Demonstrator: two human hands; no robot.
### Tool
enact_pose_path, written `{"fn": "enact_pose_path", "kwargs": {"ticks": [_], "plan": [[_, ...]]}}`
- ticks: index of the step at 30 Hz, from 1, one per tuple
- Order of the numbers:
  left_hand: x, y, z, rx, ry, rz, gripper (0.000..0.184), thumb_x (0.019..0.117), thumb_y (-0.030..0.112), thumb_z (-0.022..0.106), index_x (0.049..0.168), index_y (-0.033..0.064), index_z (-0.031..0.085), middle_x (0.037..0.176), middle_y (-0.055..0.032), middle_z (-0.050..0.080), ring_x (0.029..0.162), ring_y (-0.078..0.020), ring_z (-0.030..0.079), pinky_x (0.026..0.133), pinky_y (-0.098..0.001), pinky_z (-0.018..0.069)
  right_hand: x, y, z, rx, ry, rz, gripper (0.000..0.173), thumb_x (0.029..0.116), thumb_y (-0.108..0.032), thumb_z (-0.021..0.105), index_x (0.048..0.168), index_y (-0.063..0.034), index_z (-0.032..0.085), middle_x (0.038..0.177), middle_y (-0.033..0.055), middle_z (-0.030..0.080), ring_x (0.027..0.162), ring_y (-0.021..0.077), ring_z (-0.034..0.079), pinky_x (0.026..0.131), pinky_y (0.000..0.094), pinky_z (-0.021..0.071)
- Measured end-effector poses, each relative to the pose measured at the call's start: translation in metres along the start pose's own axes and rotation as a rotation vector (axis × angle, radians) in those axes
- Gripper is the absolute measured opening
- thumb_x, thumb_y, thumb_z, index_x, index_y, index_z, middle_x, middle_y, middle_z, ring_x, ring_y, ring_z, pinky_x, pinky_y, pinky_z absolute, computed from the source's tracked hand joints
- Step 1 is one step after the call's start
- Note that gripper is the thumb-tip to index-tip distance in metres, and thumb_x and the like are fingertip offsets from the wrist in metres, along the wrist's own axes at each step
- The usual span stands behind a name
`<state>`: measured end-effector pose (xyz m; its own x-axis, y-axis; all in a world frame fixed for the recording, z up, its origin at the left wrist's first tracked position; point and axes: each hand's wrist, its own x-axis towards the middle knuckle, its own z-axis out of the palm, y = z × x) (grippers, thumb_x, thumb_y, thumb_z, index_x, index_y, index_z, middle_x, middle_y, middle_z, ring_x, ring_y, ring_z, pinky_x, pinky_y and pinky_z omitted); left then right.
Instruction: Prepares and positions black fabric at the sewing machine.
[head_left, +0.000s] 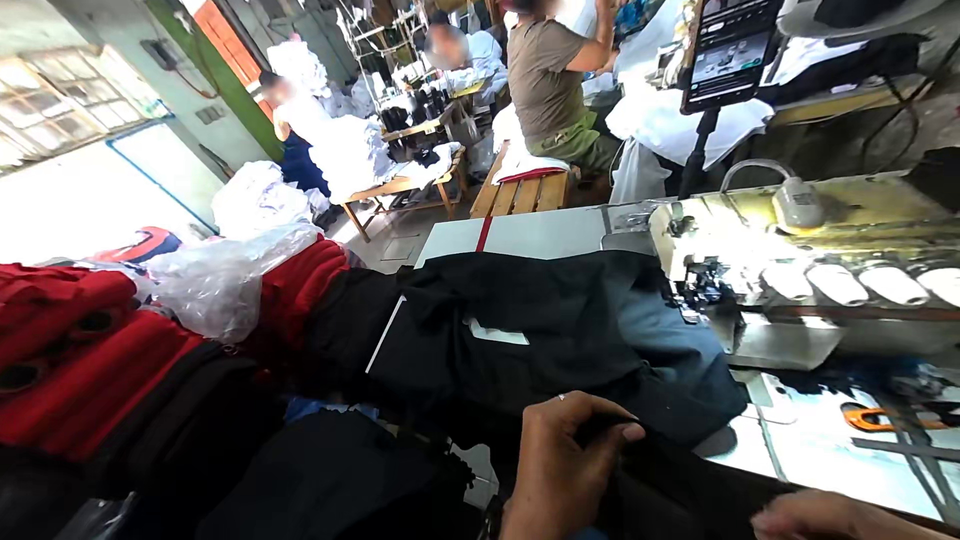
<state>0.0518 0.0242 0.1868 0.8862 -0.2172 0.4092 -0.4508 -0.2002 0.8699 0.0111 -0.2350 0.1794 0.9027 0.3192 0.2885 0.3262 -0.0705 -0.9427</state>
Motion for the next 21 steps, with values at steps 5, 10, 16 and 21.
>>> {"fn": "enact_pose_path", "kwargs": {"ticks": [5,10,16,21], "plan": [[-0.003,0.001,0.004,-0.018,-0.001,0.007,0.012,0.0959,0.007,0.071,0.103,-0.0029,0.073,0.089,-0.0069,0.073,0.068,-0.0062,0.066,0.064,-0.0226,0.0591,0.003,0.014,0.010,-0.023,0.030,-0.011,0.017,0.0971,0.002,0.061,0.106,0.0054,0.074,0.113,0.0124,0.071,0.108,0.0078,0.067,0.095,0.0247,0.0562],[-0.010,0.000,0.012,0.009,0.031,0.064,0.011,0.0963,0.007,0.070,0.103,-0.0007,0.073,0.093,-0.0048,0.073,0.075,-0.0054,0.068,0.068,-0.0217,0.0603,0.011,0.016,0.050,0.061,0.439,0.087,0.018,0.0809,-0.019,0.086,0.083,-0.0214,0.068,0.078,-0.0158,0.067,0.067,-0.0054,0.060,0.059,0.0140,0.0520],[-0.011,-0.011,0.017,0.101,0.053,0.121,0.009,0.0972,0.011,0.069,0.103,0.0046,0.073,0.098,0.0025,0.074,0.089,-0.0015,0.069,0.080,-0.0184,0.0593,0.008,0.024,0.040,0.068,0.349,0.225,0.025,0.0837,-0.026,0.085,0.100,-0.0089,0.076,0.090,-0.0041,0.076,0.083,0.0026,0.071,0.075,0.0198,0.0612],[-0.011,-0.014,0.022,0.116,0.055,0.058,0.010,0.0960,0.009,0.069,0.103,0.0039,0.073,0.096,0.0039,0.075,0.087,0.0000,0.069,0.079,-0.0162,0.0591,0.002,0.027,0.034,0.136,0.315,0.253,0.013,0.0878,-0.016,0.081,0.096,-0.0056,0.079,0.088,-0.0015,0.077,0.081,0.0015,0.071,0.076,0.0183,0.0600]]}}
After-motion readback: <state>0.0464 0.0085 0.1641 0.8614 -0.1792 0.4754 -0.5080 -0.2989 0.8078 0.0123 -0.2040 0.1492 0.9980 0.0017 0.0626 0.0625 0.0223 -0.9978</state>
